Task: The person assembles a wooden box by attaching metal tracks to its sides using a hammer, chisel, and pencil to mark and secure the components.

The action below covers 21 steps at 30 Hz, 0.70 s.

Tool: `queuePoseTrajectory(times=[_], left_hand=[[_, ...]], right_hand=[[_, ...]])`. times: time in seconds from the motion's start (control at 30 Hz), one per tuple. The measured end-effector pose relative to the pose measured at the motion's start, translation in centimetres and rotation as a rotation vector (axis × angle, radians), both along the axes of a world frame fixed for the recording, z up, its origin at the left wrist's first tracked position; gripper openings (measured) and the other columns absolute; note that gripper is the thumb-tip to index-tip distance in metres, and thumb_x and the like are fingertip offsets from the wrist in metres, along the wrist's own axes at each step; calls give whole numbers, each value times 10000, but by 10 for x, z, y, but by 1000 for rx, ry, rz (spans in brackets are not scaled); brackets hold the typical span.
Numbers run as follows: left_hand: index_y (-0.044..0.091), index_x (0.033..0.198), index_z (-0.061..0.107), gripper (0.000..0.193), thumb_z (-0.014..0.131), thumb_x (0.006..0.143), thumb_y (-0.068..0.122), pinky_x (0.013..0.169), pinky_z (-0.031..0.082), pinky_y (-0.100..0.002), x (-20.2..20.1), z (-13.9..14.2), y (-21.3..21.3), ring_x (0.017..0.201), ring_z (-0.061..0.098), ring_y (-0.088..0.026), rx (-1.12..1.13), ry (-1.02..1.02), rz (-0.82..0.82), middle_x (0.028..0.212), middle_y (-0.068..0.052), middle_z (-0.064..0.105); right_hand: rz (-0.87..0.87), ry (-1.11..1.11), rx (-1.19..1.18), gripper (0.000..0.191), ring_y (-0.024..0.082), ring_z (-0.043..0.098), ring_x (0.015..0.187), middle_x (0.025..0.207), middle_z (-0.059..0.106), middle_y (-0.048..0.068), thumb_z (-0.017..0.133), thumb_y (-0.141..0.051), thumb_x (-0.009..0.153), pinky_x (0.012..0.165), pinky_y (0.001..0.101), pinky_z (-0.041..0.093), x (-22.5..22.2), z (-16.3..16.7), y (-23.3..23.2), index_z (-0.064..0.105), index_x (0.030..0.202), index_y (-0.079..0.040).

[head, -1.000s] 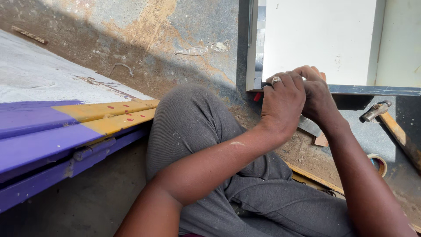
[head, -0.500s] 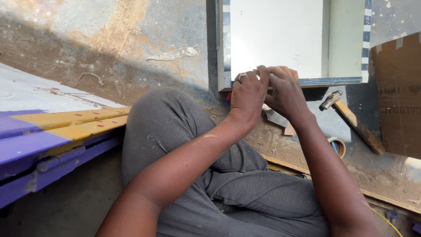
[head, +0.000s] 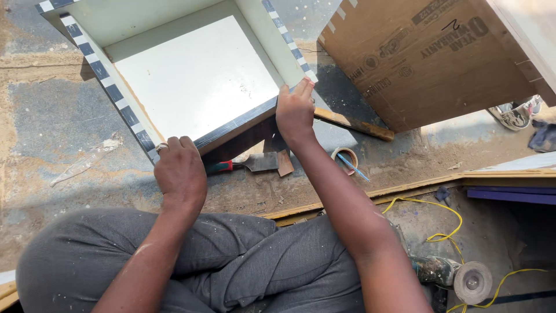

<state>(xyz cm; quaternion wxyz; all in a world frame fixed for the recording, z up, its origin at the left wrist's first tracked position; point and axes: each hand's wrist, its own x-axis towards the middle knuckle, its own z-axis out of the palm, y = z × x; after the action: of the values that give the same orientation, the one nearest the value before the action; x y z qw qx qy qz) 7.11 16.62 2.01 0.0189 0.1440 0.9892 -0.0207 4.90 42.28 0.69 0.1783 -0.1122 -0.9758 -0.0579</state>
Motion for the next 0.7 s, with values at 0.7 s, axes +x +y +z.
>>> queuePoseTrajectory(times=[0.7], left_hand=[[54,958,655,101,680,868,91,763,594,-314,-2,-5,9,856,698,-195,-54,134,44,962,-77,632]], right_hand=[[-13,-172,-182,291,563,560,1176,1215,563,366,681,-86,798,888,518,576,-18,8,18,678,1082,-23]])
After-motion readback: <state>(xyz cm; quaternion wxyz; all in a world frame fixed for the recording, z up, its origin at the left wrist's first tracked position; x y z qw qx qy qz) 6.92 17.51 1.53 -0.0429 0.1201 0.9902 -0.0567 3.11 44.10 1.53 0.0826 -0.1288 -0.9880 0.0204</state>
